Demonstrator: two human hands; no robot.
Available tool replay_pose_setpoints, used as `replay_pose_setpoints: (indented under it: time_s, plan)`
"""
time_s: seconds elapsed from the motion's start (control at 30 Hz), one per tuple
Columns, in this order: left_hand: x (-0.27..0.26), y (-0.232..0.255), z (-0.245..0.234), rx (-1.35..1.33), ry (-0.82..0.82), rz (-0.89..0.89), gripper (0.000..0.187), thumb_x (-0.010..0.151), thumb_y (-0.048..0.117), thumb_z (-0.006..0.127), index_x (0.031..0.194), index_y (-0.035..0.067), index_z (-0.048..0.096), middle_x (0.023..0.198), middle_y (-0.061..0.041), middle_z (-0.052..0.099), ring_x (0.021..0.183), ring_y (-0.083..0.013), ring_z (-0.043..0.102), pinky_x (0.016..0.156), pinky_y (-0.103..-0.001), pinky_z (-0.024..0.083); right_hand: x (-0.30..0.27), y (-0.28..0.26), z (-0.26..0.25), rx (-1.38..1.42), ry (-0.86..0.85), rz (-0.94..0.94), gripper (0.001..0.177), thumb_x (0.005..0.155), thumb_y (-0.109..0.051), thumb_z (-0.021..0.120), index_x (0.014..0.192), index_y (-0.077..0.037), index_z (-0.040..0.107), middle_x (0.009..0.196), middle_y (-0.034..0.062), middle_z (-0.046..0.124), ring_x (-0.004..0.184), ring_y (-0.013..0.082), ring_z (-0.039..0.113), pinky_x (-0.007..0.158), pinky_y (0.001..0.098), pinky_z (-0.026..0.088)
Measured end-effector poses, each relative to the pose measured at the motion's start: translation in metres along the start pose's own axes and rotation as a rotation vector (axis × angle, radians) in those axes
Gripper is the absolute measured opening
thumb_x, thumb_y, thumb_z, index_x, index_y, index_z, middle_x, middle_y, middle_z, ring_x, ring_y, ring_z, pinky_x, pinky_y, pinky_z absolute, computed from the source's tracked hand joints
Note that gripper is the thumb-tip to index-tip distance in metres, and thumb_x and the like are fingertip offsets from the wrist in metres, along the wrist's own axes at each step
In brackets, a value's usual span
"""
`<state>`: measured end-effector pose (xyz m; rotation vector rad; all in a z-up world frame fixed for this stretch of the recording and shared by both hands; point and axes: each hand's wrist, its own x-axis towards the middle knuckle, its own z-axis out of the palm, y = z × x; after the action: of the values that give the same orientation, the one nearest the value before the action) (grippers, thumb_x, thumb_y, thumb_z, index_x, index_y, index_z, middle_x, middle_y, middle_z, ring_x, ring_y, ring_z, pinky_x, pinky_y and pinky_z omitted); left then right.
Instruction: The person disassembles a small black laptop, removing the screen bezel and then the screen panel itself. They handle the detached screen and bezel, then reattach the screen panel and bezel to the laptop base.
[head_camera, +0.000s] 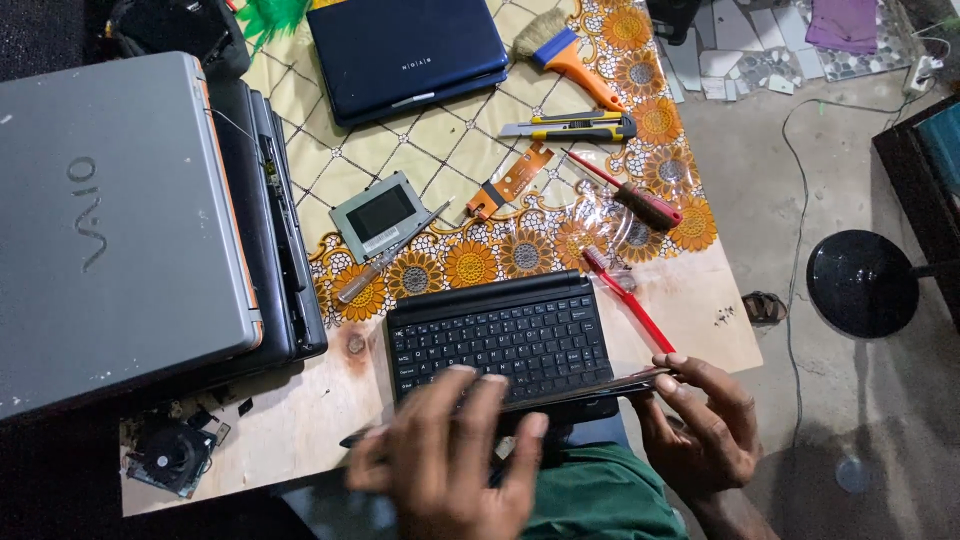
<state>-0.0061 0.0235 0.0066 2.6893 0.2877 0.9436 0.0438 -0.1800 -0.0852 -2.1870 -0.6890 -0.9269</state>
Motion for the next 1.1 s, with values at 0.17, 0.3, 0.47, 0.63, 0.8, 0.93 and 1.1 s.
replay_pose_setpoints:
  time_s: [0.17,0.3,0.47,0.63,0.8,0.93,1.1]
  plan:
    - [-0.017,-0.033,-0.004,-0.200,0.191,-0.476,0.055,0.078,0.044,0.063,0.119,0.009,0.054,0.132,-0.018,0.049,0.125,-0.0344,0.045,0.106,-0.040,0.036,0.010,-0.003,0.007,0.067,0.011,-0.025,0.039,0.083,0.001,0.078,0.111,-0.005,0.052,0.110,0.0261,0.063,0.099,0.0285,0.069,0.083,0.0368,0.062]
    - [-0.043,-0.060,0.024,-0.775,0.190,-0.832,0.084,0.068,0.059,0.056,0.130,0.004,0.045,0.138,-0.013,0.053,0.129,-0.0214,0.046,0.105,-0.037,0.027,0.022,-0.004,0.004,0.268,-0.126,0.065,0.032,0.083,0.000,0.070,0.105,-0.003,0.046,0.108,0.0257,0.061,0.098,0.0307,0.071,0.084,0.0368,0.062]
    - [-0.035,-0.040,0.029,-0.902,0.173,-0.812,0.067,0.074,0.041,0.060,0.127,0.002,0.045,0.130,-0.016,0.055,0.098,-0.0202,0.048,0.086,-0.030,0.036,0.034,-0.003,-0.002,0.287,-0.212,0.097,0.029,0.079,-0.002,0.071,0.096,-0.002,0.048,0.104,0.0223,0.064,0.097,0.0270,0.071,0.084,0.0345,0.060]
    - [-0.031,-0.032,0.030,-0.879,0.233,-0.850,0.056,0.073,0.029,0.068,0.118,0.004,0.046,0.116,-0.014,0.054,0.098,-0.0208,0.055,0.078,-0.028,0.049,0.030,-0.007,-0.002,0.309,-0.222,0.131,0.025,0.079,-0.008,0.069,0.094,-0.003,0.049,0.105,0.0220,0.066,0.099,0.0282,0.070,0.085,0.0368,0.059]
    - [-0.027,-0.023,0.033,-0.903,0.300,-0.859,0.048,0.075,0.015,0.072,0.113,0.009,0.043,0.119,-0.016,0.053,0.103,-0.0260,0.061,0.087,-0.035,0.055,0.024,-0.007,0.002,0.286,-0.247,0.170,0.020,0.075,-0.006,0.070,0.088,-0.003,0.055,0.110,0.0207,0.062,0.103,0.0299,0.066,0.084,0.0380,0.059]
    - [-0.022,-0.019,0.028,-0.882,0.279,-0.880,0.049,0.075,0.014,0.071,0.114,0.009,0.041,0.120,-0.016,0.050,0.100,-0.0276,0.063,0.086,-0.037,0.058,0.026,-0.007,-0.001,0.282,-0.270,0.166,0.021,0.076,-0.012,0.070,0.089,-0.005,0.056,0.112,0.0211,0.062,0.104,0.0304,0.066,0.084,0.0396,0.058]
    - [-0.027,-0.022,0.029,-0.674,0.235,-0.707,0.059,0.076,0.026,0.065,0.123,0.007,0.034,0.124,-0.013,0.044,0.116,-0.0256,0.041,0.108,-0.039,0.029,0.030,-0.008,-0.002,0.343,-0.277,0.174,0.020,0.077,-0.015,0.072,0.084,-0.002,0.058,0.107,0.0216,0.064,0.099,0.0290,0.068,0.084,0.0385,0.060]
